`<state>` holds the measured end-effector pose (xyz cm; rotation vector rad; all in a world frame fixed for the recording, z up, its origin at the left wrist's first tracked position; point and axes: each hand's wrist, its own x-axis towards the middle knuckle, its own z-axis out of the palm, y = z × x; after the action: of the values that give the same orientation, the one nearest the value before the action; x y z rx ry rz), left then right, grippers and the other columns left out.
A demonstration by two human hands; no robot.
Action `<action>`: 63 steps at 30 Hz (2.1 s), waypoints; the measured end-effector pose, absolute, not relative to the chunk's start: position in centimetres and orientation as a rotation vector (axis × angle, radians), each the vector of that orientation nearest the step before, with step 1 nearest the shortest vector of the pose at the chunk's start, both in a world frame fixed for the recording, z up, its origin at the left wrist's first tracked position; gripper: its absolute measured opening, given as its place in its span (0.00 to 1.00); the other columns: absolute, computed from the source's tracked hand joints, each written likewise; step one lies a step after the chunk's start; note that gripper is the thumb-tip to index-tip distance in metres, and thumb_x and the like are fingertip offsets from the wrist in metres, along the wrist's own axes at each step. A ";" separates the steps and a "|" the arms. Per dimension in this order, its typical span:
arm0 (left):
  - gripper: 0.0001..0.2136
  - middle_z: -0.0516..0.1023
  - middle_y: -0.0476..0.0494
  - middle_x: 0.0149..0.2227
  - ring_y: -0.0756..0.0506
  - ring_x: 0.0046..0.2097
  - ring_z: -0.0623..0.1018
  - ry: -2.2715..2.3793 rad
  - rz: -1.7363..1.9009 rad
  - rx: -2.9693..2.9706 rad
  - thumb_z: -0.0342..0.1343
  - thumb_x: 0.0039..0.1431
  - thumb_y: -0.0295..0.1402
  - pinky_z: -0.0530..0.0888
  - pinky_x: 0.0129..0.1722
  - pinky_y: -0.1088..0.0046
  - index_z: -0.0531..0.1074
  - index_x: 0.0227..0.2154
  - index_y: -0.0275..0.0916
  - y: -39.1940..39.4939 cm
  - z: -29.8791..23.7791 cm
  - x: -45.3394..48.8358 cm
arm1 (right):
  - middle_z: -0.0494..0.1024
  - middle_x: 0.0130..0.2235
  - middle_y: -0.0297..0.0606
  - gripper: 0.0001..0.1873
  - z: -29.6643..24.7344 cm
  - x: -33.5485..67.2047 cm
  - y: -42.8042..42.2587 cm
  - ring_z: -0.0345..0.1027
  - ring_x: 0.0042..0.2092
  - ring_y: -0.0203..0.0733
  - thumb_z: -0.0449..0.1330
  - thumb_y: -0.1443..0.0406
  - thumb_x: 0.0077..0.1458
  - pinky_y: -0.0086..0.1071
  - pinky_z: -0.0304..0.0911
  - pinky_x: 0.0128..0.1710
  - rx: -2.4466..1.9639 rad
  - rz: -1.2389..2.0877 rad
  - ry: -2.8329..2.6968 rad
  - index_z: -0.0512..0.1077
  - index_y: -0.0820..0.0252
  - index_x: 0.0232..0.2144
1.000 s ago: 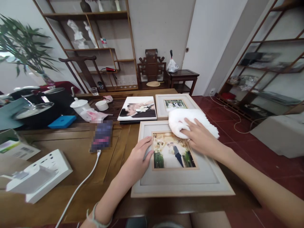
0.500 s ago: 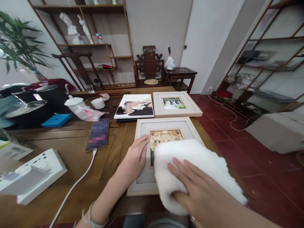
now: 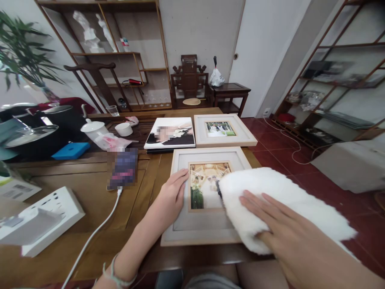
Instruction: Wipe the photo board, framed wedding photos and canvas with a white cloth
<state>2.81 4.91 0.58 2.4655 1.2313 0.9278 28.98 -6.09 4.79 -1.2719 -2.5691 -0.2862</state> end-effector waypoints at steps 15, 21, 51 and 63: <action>0.19 0.69 0.38 0.57 0.44 0.58 0.68 1.351 0.944 2.239 0.38 0.66 0.34 0.63 0.60 0.61 0.66 0.53 0.34 4.2 1.8 3.4 | 0.52 0.63 0.57 0.22 6.0 21.3 -3.6 0.44 0.64 0.50 0.54 0.72 0.45 0.40 0.43 0.62 -1.040 0.421 -2.773 0.74 0.70 0.44; 0.23 0.60 0.36 0.62 0.45 0.62 0.61 1.291 0.926 2.216 0.37 0.67 0.37 0.59 0.62 0.66 0.56 0.59 0.31 3.9 1.8 2.9 | 0.53 0.61 0.65 0.17 6.3 19.6 -1.2 0.42 0.64 0.55 0.53 0.70 0.49 0.48 0.41 0.62 -1.073 0.286 -2.819 0.75 0.72 0.39; 0.14 0.72 0.35 0.54 0.41 0.57 0.69 1.180 0.924 2.464 0.45 0.63 0.29 0.67 0.57 0.58 0.71 0.48 0.35 4.3 1.3 3.2 | 0.74 0.48 0.53 0.15 6.0 20.4 10.6 0.59 0.56 0.51 0.54 0.77 0.43 0.41 0.51 0.54 -1.110 -0.137 -2.786 0.75 0.65 0.33; 0.17 0.69 0.35 0.57 0.41 0.59 0.67 1.300 0.894 2.395 0.46 0.62 0.28 0.65 0.59 0.57 0.66 0.53 0.35 4.1 0.7 3.0 | 0.77 0.26 0.44 0.15 9.9 31.9 7.9 0.71 0.30 0.43 0.50 0.80 0.42 0.32 0.57 0.27 -1.720 -0.391 -2.538 0.74 0.65 0.25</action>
<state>3.00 4.07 0.71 2.3948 1.3002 0.8944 31.91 7.88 9.94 -1.7201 -2.5379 -0.3908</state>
